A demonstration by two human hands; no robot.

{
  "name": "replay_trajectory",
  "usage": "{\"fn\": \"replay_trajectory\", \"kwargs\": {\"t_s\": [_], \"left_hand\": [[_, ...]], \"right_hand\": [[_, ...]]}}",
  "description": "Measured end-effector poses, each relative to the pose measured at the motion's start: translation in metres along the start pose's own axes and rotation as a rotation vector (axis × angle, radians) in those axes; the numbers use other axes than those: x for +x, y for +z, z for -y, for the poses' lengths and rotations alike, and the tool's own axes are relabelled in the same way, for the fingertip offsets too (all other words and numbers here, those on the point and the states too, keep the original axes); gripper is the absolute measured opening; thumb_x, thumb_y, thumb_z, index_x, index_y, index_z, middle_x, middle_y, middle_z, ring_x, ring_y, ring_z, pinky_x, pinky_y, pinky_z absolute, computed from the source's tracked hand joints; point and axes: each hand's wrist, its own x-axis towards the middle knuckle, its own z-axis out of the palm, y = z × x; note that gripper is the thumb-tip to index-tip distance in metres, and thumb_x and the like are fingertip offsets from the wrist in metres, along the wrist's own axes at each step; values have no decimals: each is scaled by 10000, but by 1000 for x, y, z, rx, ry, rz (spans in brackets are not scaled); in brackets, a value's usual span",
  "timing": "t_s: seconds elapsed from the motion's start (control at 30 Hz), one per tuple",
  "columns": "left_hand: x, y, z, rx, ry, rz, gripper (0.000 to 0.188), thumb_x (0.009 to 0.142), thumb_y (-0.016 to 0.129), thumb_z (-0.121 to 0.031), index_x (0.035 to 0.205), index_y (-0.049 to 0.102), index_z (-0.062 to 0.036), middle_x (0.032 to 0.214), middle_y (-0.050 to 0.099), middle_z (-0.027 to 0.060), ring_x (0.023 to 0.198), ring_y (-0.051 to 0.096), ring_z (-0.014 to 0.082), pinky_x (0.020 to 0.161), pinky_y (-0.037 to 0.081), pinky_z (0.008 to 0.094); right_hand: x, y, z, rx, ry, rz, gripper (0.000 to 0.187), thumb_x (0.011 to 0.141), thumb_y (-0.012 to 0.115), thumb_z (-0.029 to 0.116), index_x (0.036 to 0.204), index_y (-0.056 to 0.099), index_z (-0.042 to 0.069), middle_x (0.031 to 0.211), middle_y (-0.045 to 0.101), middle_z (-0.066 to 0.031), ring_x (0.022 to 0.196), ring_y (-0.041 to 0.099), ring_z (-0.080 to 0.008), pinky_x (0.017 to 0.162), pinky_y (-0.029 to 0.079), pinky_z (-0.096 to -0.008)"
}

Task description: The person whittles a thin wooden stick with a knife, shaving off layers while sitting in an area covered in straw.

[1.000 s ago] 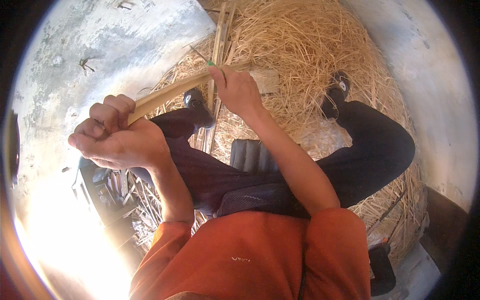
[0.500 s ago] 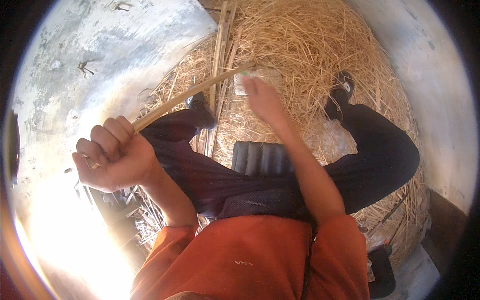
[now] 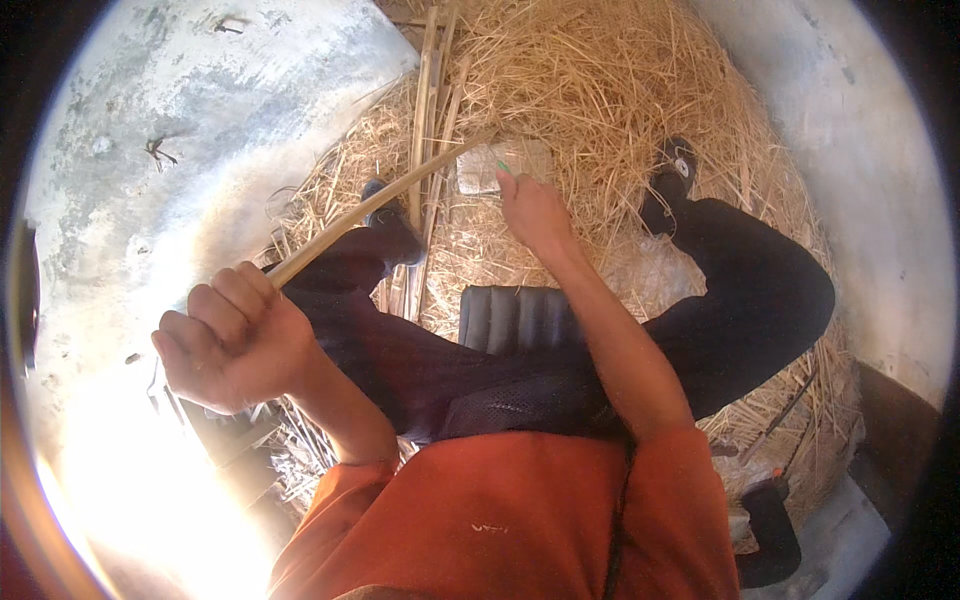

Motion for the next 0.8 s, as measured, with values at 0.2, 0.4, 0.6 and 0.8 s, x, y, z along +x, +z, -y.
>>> {"fn": "replay_trajectory", "kwargs": {"t_s": [0.2, 0.4, 0.6, 0.8], "left_hand": [[-2, -9, 0, 21, 29, 126, 390, 951, 279, -283, 593, 309, -129, 440, 293, 14, 364, 222, 126, 377, 229, 297], [-2, -9, -1, 26, 26, 207, 407, 953, 292, -289, 588, 326, -113, 416, 329, 14, 323, 276, 127, 336, 270, 293], [-8, -9, -1, 37, 16, 165, 397, 953, 301, -265, 584, 323, -117, 405, 309, 0, 317, 249, 120, 324, 238, 287], [-10, -12, -4, 47, 14, 125, 394, 953, 305, -260, 588, 328, -117, 405, 320, 7, 318, 248, 128, 331, 238, 292]], "right_hand": [[-68, -67, 96, 504, -392, 186, 421, 957, 385, 385, 965, 526, -12, 582, 559, -205, 568, 566, -428, 528, 438, -489], [-117, -87, 138, 673, -436, 260, 273, 936, 480, 280, 835, 481, 27, 538, 521, -212, 512, 529, -423, 453, 400, -487], [-120, -66, 127, 528, -447, 164, 268, 931, 487, 278, 819, 483, 35, 500, 510, -196, 484, 536, -400, 451, 425, -488], [-101, -49, 107, 239, -661, 39, 358, 942, 437, 345, 861, 557, 18, 539, 535, -217, 546, 580, -402, 460, 449, -488]]}}
